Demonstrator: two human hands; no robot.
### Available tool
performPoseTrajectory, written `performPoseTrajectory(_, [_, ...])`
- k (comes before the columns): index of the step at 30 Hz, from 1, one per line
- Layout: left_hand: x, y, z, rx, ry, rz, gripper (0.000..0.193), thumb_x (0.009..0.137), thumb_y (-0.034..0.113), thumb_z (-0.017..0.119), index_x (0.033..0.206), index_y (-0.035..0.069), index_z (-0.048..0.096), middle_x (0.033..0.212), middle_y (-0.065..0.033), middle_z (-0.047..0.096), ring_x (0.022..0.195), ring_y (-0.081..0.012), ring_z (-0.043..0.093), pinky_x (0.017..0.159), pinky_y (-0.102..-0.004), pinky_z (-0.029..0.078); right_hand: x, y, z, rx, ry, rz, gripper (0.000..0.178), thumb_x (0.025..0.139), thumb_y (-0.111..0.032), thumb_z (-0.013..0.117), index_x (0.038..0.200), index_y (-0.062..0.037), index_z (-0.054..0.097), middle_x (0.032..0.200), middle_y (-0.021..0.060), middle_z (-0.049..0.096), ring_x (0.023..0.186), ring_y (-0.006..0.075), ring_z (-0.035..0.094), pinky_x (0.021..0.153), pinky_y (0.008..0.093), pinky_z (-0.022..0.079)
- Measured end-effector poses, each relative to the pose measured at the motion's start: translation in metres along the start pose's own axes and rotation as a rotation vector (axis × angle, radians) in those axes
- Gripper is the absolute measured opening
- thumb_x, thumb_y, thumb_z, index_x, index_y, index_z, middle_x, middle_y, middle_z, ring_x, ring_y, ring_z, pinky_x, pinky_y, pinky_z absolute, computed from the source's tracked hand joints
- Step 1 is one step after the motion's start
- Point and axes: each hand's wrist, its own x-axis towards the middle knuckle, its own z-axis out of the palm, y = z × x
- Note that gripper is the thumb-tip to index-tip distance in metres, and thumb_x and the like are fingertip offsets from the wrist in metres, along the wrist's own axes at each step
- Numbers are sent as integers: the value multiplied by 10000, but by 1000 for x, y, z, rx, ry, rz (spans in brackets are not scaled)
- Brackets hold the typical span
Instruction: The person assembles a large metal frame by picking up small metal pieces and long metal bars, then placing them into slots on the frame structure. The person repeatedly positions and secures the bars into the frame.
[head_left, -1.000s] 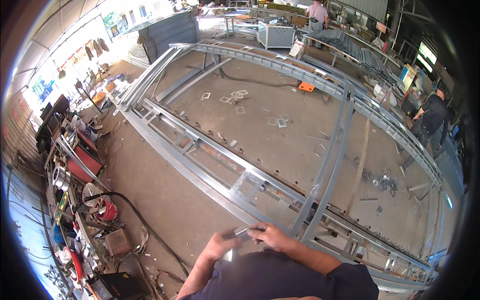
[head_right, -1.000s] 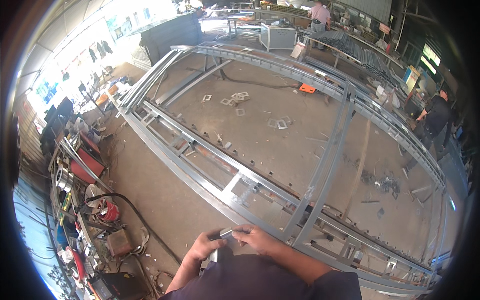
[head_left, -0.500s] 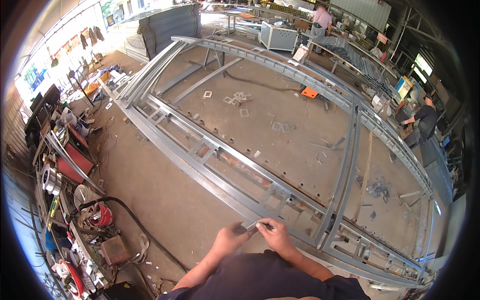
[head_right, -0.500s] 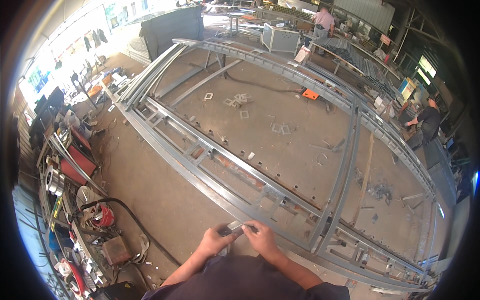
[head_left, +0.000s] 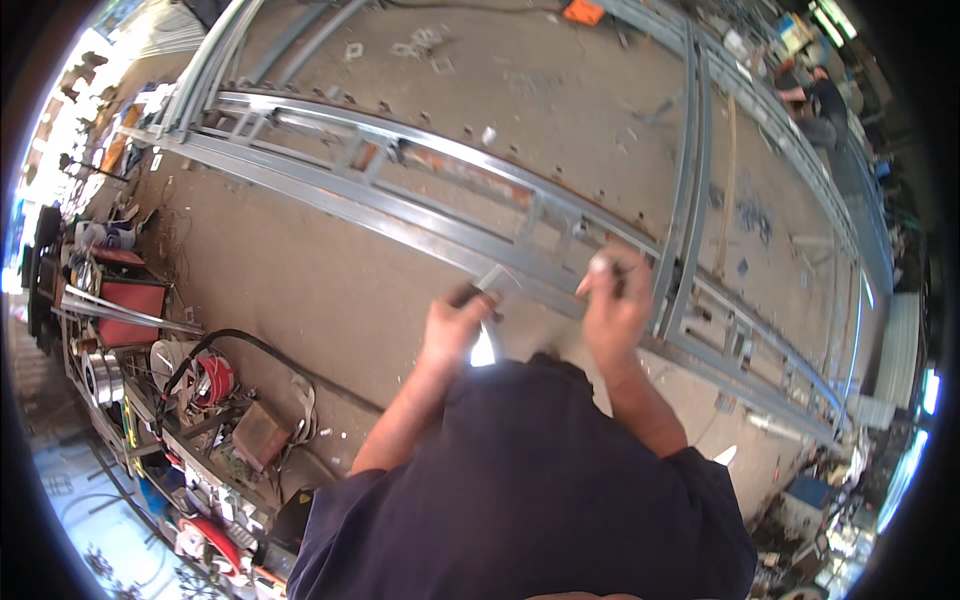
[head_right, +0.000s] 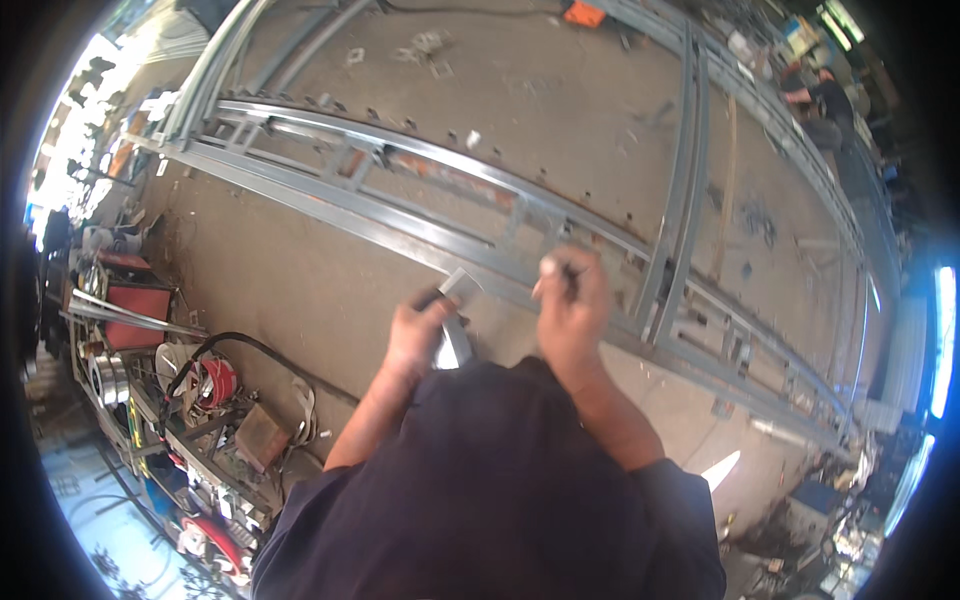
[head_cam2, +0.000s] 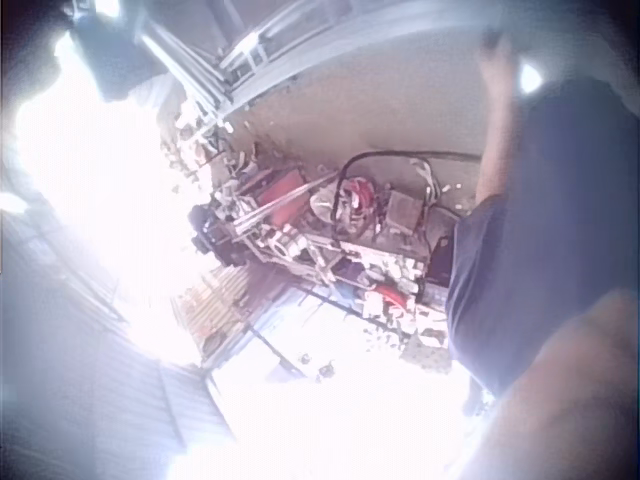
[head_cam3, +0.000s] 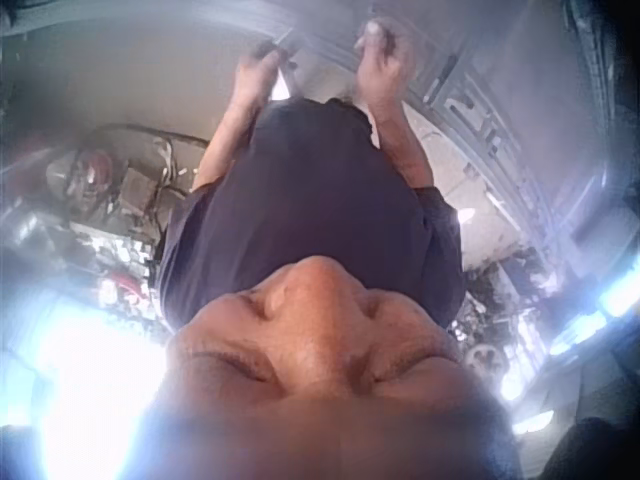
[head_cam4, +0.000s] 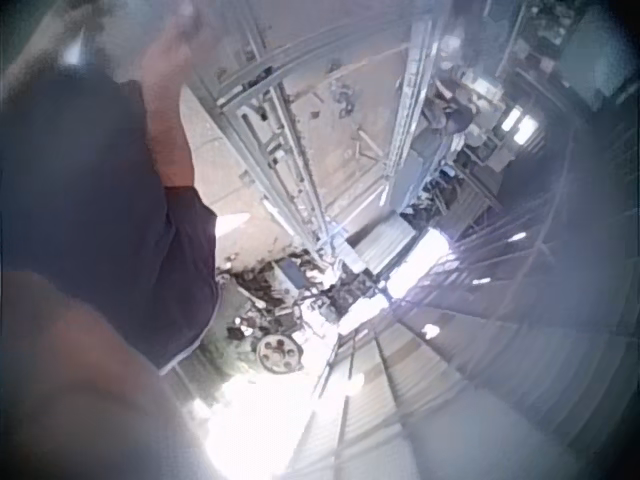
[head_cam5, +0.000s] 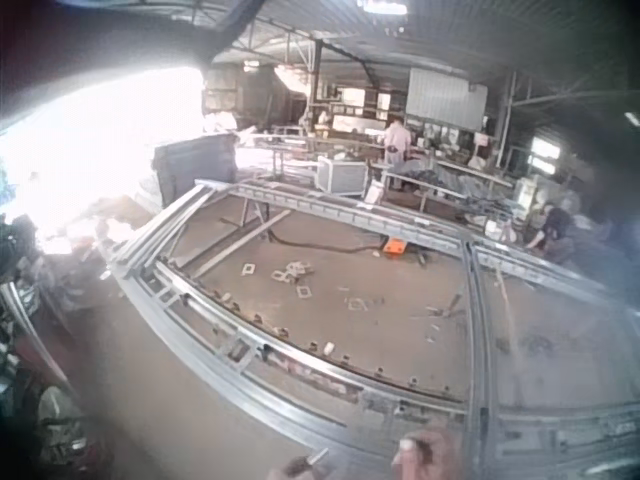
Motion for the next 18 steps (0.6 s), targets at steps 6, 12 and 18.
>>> performPoseTrajectory(6, [-16,21,0,-187,-110,-55,555,907,176,725,1359,-106,570,1088,-167,686,836,-232,711,679,-363,594,-32,41,-69,-200,-311,11,189,973,-34,691,1156,-45,646,916,62,663,694,97,637,656,265,518])
performPoseTrajectory(12, [-19,23,23,-121,-174,-50,551,884,152,770,1338,-102,587,1072,-163,688,832,-219,717,696,-354,594,-85,72,-119,-694,-503,253,212,891,-124,715,1088,-46,729,1050,153,706,913,391,689,790,424,567])
performPoseTrajectory(18, [-20,5,47,0,-263,-22,575,875,158,791,1342,-104,580,1065,-156,693,847,-207,711,716,-350,596,-40,22,-65,39,-312,259,222,1035,-204,664,1132,-10,710,939,30,667,779,131,620,677,286,510])
